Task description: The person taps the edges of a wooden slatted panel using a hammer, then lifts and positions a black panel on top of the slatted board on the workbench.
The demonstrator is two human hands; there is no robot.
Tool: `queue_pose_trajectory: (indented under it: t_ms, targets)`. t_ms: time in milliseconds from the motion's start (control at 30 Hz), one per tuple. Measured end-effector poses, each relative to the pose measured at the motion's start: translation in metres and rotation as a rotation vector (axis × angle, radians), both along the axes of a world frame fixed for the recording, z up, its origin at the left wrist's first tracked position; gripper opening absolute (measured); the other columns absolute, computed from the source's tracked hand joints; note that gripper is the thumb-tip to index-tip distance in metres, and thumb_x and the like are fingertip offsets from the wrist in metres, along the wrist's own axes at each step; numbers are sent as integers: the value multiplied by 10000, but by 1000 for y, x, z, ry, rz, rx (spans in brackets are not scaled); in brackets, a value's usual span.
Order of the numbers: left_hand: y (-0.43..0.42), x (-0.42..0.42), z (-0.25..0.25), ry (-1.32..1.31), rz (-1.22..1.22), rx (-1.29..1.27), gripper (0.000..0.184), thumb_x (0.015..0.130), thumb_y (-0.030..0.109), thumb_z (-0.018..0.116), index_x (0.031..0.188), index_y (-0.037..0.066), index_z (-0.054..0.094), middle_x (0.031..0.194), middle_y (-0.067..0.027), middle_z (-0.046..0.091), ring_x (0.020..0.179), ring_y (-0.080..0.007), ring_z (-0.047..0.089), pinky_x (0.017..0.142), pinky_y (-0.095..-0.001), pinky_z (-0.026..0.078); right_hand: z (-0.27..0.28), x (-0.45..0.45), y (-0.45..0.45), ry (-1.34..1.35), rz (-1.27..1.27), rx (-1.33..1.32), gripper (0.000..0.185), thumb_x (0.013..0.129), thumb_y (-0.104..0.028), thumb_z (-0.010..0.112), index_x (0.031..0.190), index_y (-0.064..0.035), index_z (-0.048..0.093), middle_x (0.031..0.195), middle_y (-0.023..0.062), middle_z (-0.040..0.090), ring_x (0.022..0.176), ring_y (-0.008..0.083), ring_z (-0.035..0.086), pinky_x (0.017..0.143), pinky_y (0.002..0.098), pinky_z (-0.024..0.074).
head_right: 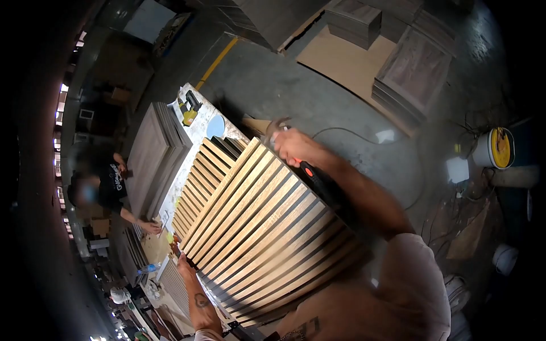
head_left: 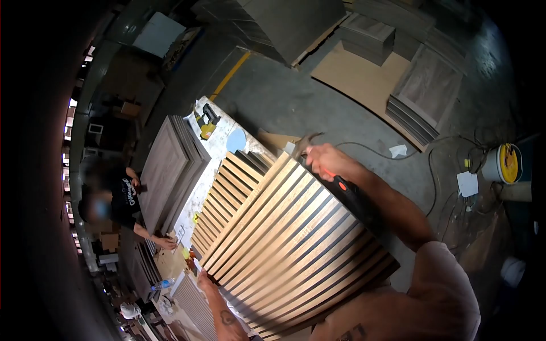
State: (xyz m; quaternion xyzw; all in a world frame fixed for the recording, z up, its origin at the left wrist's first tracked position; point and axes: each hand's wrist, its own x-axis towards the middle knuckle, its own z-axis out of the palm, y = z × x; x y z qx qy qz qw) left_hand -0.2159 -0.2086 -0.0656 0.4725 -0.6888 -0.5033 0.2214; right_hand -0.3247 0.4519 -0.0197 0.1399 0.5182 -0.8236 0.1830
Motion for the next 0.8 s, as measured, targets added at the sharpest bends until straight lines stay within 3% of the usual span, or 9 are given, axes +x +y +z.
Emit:
queue_pose_trajectory:
  t_ms: [100, 200, 300, 433, 467, 567, 700, 733, 800]
  targets:
    - [64, 1, 45, -132, -35, 14, 201, 853, 90, 608, 660, 47, 570, 568, 22, 483, 486, -114, 454, 463, -288, 363, 6, 2, -2, -22, 4, 6, 283, 980, -301, 431, 905, -37, 500, 598, -1, 449, 417, 77, 368, 356, 238, 281]
    - [42, 1, 31, -94, -35, 34, 223, 864, 122, 619, 651, 69, 580, 530, 36, 455, 442, -108, 422, 418, -293, 336, 9, -1, 1, -41, -78, -25, 292, 982, -307, 428, 897, -38, 500, 600, 4, 454, 412, 76, 365, 368, 229, 296]
    - [45, 3, 33, -103, -104, -3, 212, 862, 161, 642, 671, 93, 581, 535, 39, 451, 438, -113, 412, 419, -288, 330, 5, 1, 1, -21, 27, -2, 290, 980, -307, 431, 888, -41, 500, 598, 8, 461, 411, 75, 371, 367, 227, 297]
    - [38, 22, 42, -208, -242, 63, 132, 865, 211, 655, 814, 89, 652, 579, 36, 467, 454, -112, 396, 428, -295, 319, 2, 11, 3, 23, -29, 67, 240, 963, -264, 477, 867, -45, 499, 571, 6, 465, 405, 76, 384, 366, 229, 299]
    - [13, 23, 15, -132, -143, -11, 145, 865, 208, 655, 859, 63, 666, 586, 32, 459, 455, -112, 391, 407, -296, 300, 6, 13, 5, 48, -12, 117, 227, 958, -252, 493, 863, -46, 499, 564, 6, 465, 403, 76, 387, 366, 230, 301]
    - [45, 31, 29, -82, -132, 14, 179, 859, 209, 663, 880, 31, 663, 582, 32, 447, 456, -117, 392, 399, -290, 293, 2, 22, 5, 28, 18, 89, 199, 941, -221, 533, 843, -51, 495, 549, 3, 465, 396, 76, 389, 365, 232, 307]
    - [49, 35, 33, -74, -163, 27, 157, 859, 160, 635, 755, 45, 614, 556, 23, 444, 455, -116, 401, 398, -288, 280, 10, 29, -2, 37, 112, 19, 175, 932, -205, 555, 894, -40, 511, 566, 3, 480, 391, 79, 390, 360, 233, 311]
    - [53, 34, 35, -66, -136, 14, 170, 858, 153, 630, 725, 55, 592, 552, 21, 443, 453, -116, 401, 400, -290, 281, 26, 34, -4, 17, 38, 189, 230, 935, -250, 535, 886, -34, 475, 589, 10, 477, 417, 91, 427, 372, 236, 339]
    - [69, 33, 40, -55, -73, -9, 214, 856, 139, 620, 665, 75, 547, 543, 18, 442, 449, -116, 402, 406, -293, 283, 19, 32, 0, 69, -76, 128, 252, 942, -276, 519, 906, -32, 468, 602, 13, 484, 422, 94, 432, 374, 238, 345]
